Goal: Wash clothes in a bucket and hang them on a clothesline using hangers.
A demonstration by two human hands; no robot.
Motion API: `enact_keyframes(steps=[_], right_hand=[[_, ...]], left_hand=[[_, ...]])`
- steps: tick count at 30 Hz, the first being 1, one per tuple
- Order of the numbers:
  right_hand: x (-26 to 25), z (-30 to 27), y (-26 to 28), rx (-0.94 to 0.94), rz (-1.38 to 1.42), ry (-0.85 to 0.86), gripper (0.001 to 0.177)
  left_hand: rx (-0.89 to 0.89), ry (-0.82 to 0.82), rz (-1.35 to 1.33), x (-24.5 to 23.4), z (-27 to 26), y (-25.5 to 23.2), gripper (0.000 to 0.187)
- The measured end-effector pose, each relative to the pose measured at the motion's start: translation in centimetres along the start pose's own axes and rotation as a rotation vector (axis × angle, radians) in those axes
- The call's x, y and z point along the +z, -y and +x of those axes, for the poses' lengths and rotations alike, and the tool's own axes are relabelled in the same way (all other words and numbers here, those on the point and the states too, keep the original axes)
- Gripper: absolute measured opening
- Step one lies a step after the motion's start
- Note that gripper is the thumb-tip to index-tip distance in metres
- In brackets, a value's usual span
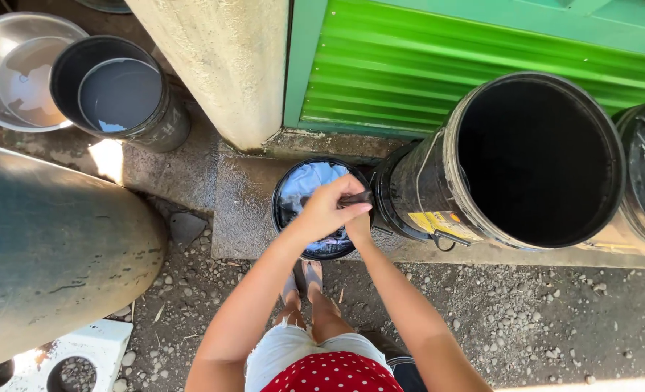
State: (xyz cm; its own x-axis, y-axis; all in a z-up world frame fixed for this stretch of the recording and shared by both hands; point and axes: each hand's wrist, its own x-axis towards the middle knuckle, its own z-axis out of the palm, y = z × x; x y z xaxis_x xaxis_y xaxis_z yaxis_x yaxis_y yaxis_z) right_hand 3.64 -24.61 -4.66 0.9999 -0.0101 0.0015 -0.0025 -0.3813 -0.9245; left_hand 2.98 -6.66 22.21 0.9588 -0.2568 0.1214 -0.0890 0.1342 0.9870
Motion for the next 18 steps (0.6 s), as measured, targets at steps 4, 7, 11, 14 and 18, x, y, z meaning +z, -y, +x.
enact_keyframes(steps=[4, 7, 11, 14, 18], right_hand=[[-3.1, 0.4, -0.1, 0.185, 0.230, 0.142, 0.026], [-7.3, 0.4, 0.2, 0.396, 0.298, 0.322, 0.027], [-9.6, -0.4, -0.4, 0.091, 0.266, 0.572, 0.041], [-9.2, 0.3, 3.5, 0.141, -0.324, 0.579, 0.048], [-6.3, -0.1, 0.4, 0.407, -0.333, 0.679, 0.040]], left_hand=[[0.336, -0.186, 0.648, -5.3, -0.4, -1.6, 0.025], [0.232, -0.361, 0.737, -7.2, -0.6, -3.7, 0.039], [-0.183, -0.304, 0.480, -9.1, -1.3, 4.4, 0.051], [-0.207, -0.156, 0.466, -8.1, -2.0, 6.3, 0.073], [-0.131, -0.039, 0.389, -5.9, -2.9, 7.3, 0.083]])
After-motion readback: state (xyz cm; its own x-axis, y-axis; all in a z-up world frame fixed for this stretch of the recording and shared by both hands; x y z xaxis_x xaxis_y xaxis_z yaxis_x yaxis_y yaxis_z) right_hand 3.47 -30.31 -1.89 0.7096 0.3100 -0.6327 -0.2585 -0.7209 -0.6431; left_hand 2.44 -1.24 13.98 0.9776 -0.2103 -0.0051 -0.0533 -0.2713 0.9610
